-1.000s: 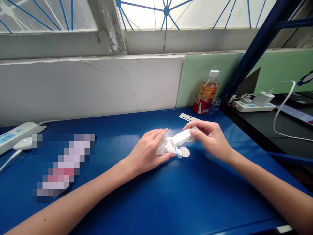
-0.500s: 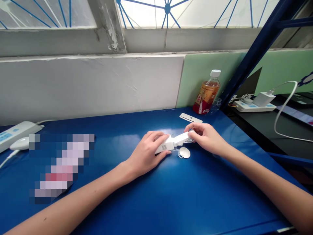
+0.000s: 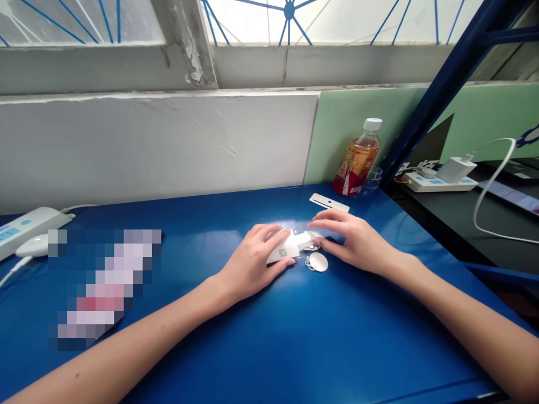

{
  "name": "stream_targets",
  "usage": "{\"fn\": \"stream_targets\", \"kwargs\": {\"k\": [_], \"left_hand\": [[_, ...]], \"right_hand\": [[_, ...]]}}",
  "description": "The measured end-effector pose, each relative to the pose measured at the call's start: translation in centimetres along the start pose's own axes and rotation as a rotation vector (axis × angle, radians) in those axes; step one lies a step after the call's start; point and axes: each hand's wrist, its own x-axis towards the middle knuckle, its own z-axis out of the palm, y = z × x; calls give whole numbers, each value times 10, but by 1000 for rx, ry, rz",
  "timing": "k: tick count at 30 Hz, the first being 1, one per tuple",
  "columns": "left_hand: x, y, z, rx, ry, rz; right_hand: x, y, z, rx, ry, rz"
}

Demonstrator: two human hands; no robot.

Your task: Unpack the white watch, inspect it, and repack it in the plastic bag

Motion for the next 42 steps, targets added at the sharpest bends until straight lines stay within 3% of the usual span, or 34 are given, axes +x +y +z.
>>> {"fn": "stream_targets", "kwargs": {"k": [4,11,17,21,25,30,38,42], "left_hand": [[0,0,0,3,-3,2],[0,-2,2,13,14,20],[1,1,1,59,-6,19],[-1,1,3,125,-17,-26],[-1,0,3,102,-19,-27],[0,1,2,73,-10,-18],[0,1,2,61,0,-21],[0,1,2,64,-13,-18]], "right_hand": [[0,6,-8,11,-119,-150],[-1,5,14,57,-22,-220],[-1,-5,11,115,-23,-124],[0,-4,-2,-1,20,-13],[-2,-7,-6,-63,-50,6],[-3,-18,-4,37,-98,54],[-3,-21,-8,69,-71,269],[-3,-21,-6,152,-135,239]]}}
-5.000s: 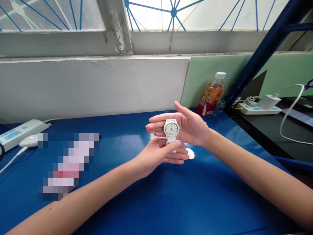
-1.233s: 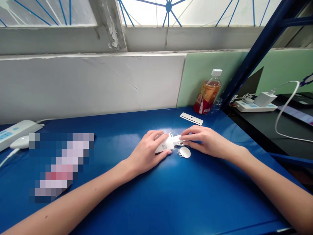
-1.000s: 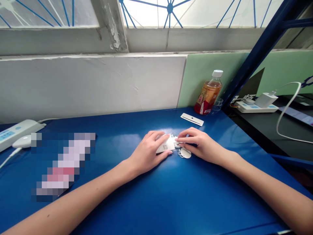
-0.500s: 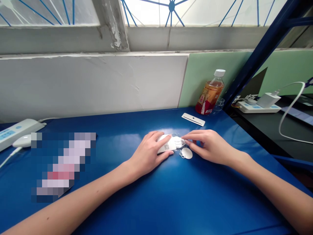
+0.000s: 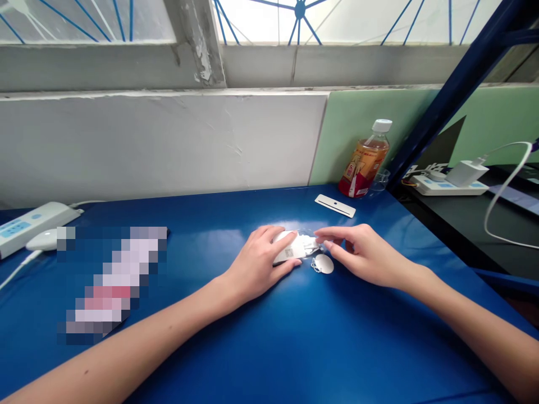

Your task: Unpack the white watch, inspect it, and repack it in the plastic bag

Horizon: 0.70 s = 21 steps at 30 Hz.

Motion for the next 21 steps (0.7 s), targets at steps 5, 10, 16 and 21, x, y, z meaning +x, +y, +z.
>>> {"fn": "stream_targets", "kwargs": {"k": [5,10,16,21], "left_hand": [[0,0,1,-8,0,-3],[0,0,0,-22,6,-5],[1,2,-2,4,-30,14],[0,1,-1,64,-78,22]], "right_hand": [[-1,-4,9,193,-36,92],[3,-12,15,607,-72,236],[4,-12,16,795,-112,279],[6,-5,12,849,-180,278]]}}
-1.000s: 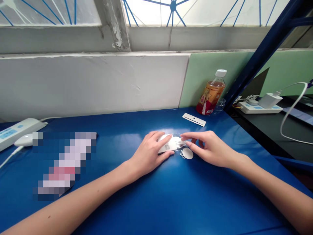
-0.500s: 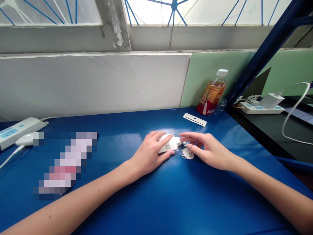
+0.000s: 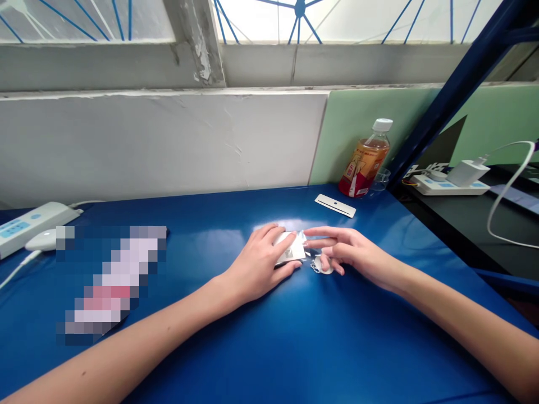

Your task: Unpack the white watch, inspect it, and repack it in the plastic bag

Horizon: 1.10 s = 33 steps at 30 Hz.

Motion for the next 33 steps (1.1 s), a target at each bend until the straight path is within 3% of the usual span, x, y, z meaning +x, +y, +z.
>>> {"fn": "stream_targets", "kwargs": {"k": [4,8,10,12,17,20,26,33], "left_hand": [[-1,2,-2,39,-39,4],[-1,5,-5,56,-77,7],[-1,5,-6,64,-87,5],[-1,5,-6,65,-88,0],[-2,4,-5,38,-70,-41],[-3,4,-4,34,-55,-52],[-4,4,-2,61,-48,-45],[-2,4,-3,64,-52,-23]], "right_hand": [[-1,-4,-6,-195,67,-66],[-3,-2,-12,-791,361,-339],[-3,2,-13,-997,392,-407],[-3,5,-13,-1024,335,-394],[-2,5,-6,-737,238,-324],[-2,5,-3,-668,158,-367],[-4,10,-2,-974,71,-593],[-3,17,5,-1140,86,-658]]}}
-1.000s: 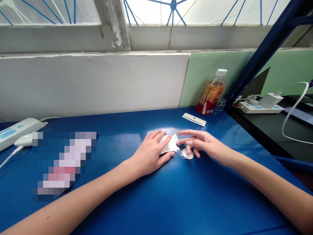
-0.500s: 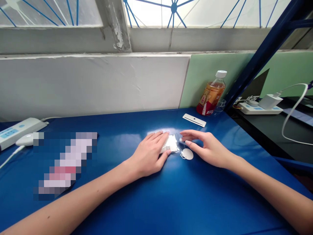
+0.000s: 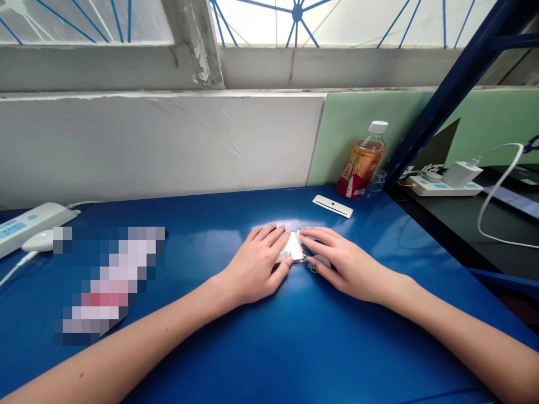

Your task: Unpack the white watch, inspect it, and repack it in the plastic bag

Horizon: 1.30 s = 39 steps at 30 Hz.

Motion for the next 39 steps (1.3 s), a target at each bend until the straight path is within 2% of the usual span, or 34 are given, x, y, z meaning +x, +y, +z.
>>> {"fn": "stream_targets", "kwargs": {"k": [4,17,21,29,34,39], "left_hand": [[0,0,0,-6,-4,12],[1,-1,2,31,-21,32],[1,-2,2,31,-21,29],[1,-3,4,8,-6,26],[1,-3,4,15,-33,3],[0,-3,3,-18,-16,4]], "right_hand": [[-1,-3,4,-63,20,-24],[7,-13,3,-294,-52,-136],[8,-13,3,-220,-47,-109],[7,3,2,115,8,33],[4,19,-1,76,-7,89],[2,23,0,-6,21,75]]}}
